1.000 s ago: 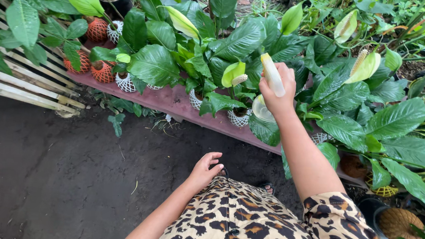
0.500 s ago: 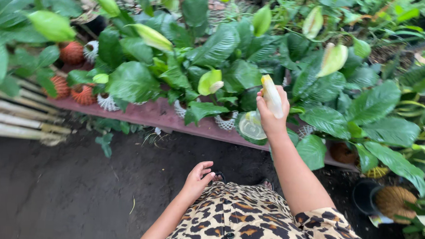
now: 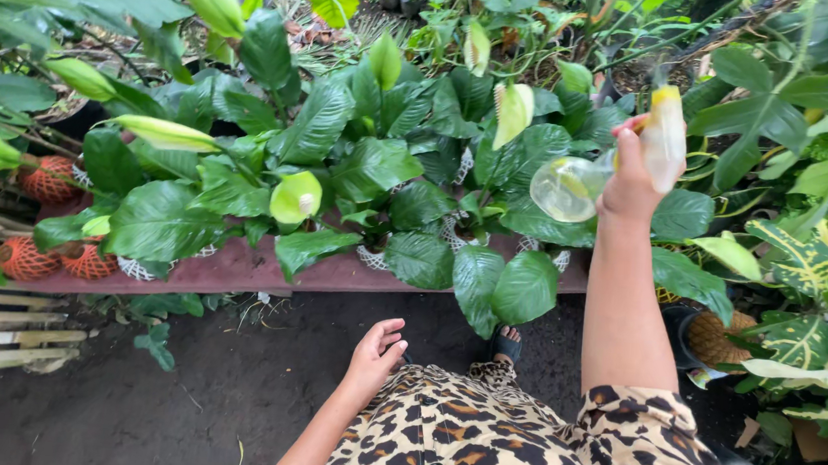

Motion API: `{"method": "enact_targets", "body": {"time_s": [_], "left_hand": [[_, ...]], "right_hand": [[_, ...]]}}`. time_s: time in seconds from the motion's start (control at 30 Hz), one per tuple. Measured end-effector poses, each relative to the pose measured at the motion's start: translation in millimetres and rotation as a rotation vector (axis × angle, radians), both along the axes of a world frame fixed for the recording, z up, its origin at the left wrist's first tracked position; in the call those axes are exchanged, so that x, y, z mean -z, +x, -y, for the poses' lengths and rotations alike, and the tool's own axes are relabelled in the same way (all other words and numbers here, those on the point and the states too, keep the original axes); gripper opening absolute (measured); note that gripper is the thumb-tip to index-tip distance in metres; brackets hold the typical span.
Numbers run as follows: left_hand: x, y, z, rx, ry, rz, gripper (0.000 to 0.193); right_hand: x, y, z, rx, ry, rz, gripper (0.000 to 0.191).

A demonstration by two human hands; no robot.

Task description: The person walks along a narrow path in a plant nursery and sprays water on various potted plants using a handheld spray bottle. They move from one plant to the next, misting the leaves of different species.

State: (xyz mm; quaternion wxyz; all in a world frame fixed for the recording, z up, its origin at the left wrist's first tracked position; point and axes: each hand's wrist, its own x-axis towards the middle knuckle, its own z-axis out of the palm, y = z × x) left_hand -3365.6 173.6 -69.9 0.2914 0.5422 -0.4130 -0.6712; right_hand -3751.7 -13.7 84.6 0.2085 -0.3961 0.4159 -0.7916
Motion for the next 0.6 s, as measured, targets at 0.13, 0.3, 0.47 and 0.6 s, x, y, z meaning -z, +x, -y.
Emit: {"method": "enact_targets", "body": {"time_s": [0.13,0.3,0.47,0.6], "left_hand": [[-2,-48,2,0.035,-0.076,0.009,0.042],[-8,-107,7,0.065,-0.182,0.024,0.044],[-18,-149,9,0.081,-0.181,0.055,0.044],[-23,-181,10,0.111,-0.165,0.059,0.044]], "right_hand": [[-17,-38,6,-0.072,0.083,-0.120,0.033],[-28,-79,12,-0.265,0.035,-0.242,0.040],[-18,-130,10,-0.099,0.072,-0.116,0.025],[1,-160,-15,0.016,-0.009,-0.078,0.038]]}}
